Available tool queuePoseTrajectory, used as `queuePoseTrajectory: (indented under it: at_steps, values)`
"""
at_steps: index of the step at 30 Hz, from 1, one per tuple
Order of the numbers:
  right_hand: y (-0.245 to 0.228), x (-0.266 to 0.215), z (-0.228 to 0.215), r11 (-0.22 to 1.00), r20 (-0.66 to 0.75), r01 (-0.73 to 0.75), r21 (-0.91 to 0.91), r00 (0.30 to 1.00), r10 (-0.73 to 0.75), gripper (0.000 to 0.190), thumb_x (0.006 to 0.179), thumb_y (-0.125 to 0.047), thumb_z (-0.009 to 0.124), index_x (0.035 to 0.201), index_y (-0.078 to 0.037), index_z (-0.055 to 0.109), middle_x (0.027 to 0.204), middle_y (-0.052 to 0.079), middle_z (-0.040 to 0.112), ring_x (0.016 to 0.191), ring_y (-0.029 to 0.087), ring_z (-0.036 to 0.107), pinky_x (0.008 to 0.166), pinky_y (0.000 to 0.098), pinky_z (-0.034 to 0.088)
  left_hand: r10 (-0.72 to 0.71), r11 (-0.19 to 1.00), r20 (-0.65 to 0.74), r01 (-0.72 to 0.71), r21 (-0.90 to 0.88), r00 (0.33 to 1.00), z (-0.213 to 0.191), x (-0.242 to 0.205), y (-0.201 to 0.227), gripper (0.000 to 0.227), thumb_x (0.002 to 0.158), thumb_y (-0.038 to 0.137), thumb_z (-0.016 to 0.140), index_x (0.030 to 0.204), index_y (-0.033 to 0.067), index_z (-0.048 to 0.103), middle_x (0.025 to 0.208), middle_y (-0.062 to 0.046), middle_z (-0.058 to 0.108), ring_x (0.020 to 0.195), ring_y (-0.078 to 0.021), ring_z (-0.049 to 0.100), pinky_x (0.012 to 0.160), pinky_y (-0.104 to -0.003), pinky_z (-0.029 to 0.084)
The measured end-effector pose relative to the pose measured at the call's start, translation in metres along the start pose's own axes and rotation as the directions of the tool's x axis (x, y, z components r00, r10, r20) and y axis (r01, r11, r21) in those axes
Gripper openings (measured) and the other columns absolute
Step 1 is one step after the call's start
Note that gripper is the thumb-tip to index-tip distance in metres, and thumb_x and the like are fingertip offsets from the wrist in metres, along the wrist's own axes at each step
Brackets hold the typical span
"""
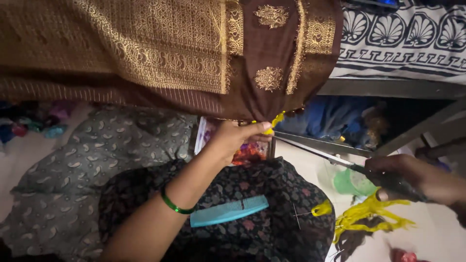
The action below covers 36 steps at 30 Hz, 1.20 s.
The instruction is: The recorder is sewing small yellow floral tassels or pom-poms onto the edge of a brown and gold sari fabric.
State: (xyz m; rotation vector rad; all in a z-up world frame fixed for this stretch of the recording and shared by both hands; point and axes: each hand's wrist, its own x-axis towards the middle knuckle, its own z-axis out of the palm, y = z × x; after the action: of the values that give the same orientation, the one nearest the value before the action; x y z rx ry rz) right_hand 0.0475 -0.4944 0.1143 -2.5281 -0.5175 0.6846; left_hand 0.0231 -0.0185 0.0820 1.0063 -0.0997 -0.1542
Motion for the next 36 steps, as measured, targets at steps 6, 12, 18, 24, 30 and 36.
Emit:
queuePoseTrajectory:
  at_steps: [6,12,18,24,30,36]
  values:
    - [-0.100,0.013,-0.028,0.966,0.157,-0.014,-0.259,0.986,0.056,0.078,0.068,-0.048,0.091,0.131,-0.008,0.068,0.121,0.009,0.073,0.111,0.018,0.069,0.096,0.0337,0.053,-0.131,0.966,-0.066,0.142,0.218,0.989,0.004,-0.007,0.012,0.029,0.084,0.011,0.080,0.107,-0.0052,0.075,0.100,-0.016,0.079,0.084,-0.0254,0.079,0.080,-0.034,0.060]
    - [-0.126,0.016,-0.032,0.960,0.209,-0.076,-0.271,0.968,0.136,0.064,0.070,-0.046,0.093,0.118,-0.008,0.075,0.099,0.008,0.078,0.090,0.019,0.073,0.080,0.0369,0.059,-0.124,0.968,-0.072,0.137,0.208,0.990,0.002,-0.005,0.011,0.033,0.079,0.015,0.083,0.104,-0.0063,0.075,0.098,-0.017,0.079,0.079,-0.0267,0.079,0.081,-0.036,0.061]
    - [-0.110,0.013,-0.029,0.929,0.141,-0.051,-0.367,0.984,0.110,0.064,0.066,-0.047,0.091,0.116,-0.012,0.076,0.094,0.006,0.081,0.086,0.016,0.074,0.077,0.0347,0.060,-0.102,0.935,-0.069,0.119,0.334,0.992,-0.007,-0.003,0.010,0.037,0.085,0.024,0.083,0.104,-0.0075,0.080,0.098,-0.021,0.081,0.082,-0.0231,0.079,0.089,-0.033,0.059]
    - [-0.118,0.008,-0.028,0.948,0.177,-0.068,-0.310,0.976,0.128,0.068,0.064,-0.051,0.094,0.116,-0.011,0.075,0.099,0.005,0.075,0.091,0.018,0.071,0.079,0.0367,0.058,-0.078,0.988,-0.182,0.101,0.118,0.980,-0.012,-0.013,0.033,0.035,0.086,0.027,0.077,0.107,-0.0009,0.075,0.104,-0.010,0.079,0.090,-0.0148,0.078,0.081,-0.032,0.059]
    - [-0.134,0.019,-0.032,0.945,0.182,-0.151,-0.291,0.961,0.210,0.070,0.067,-0.053,0.092,0.120,-0.012,0.074,0.098,0.006,0.078,0.091,0.019,0.073,0.081,0.0360,0.060,-0.165,0.973,-0.177,0.189,0.131,0.970,-0.012,-0.019,0.035,0.029,0.086,0.018,0.079,0.099,-0.0084,0.075,0.095,-0.018,0.078,0.081,-0.0230,0.080,0.072,-0.029,0.059]
    - [-0.137,0.029,-0.038,0.981,0.228,0.004,-0.196,0.973,0.042,0.062,0.067,-0.047,0.089,0.112,-0.008,0.076,0.098,0.008,0.076,0.091,0.020,0.072,0.081,0.0368,0.057,-0.202,0.952,-0.135,0.227,0.205,0.970,-0.005,-0.031,0.047,0.029,0.085,0.016,0.079,0.097,-0.0099,0.077,0.094,-0.019,0.081,0.082,-0.0213,0.079,0.076,-0.026,0.060]
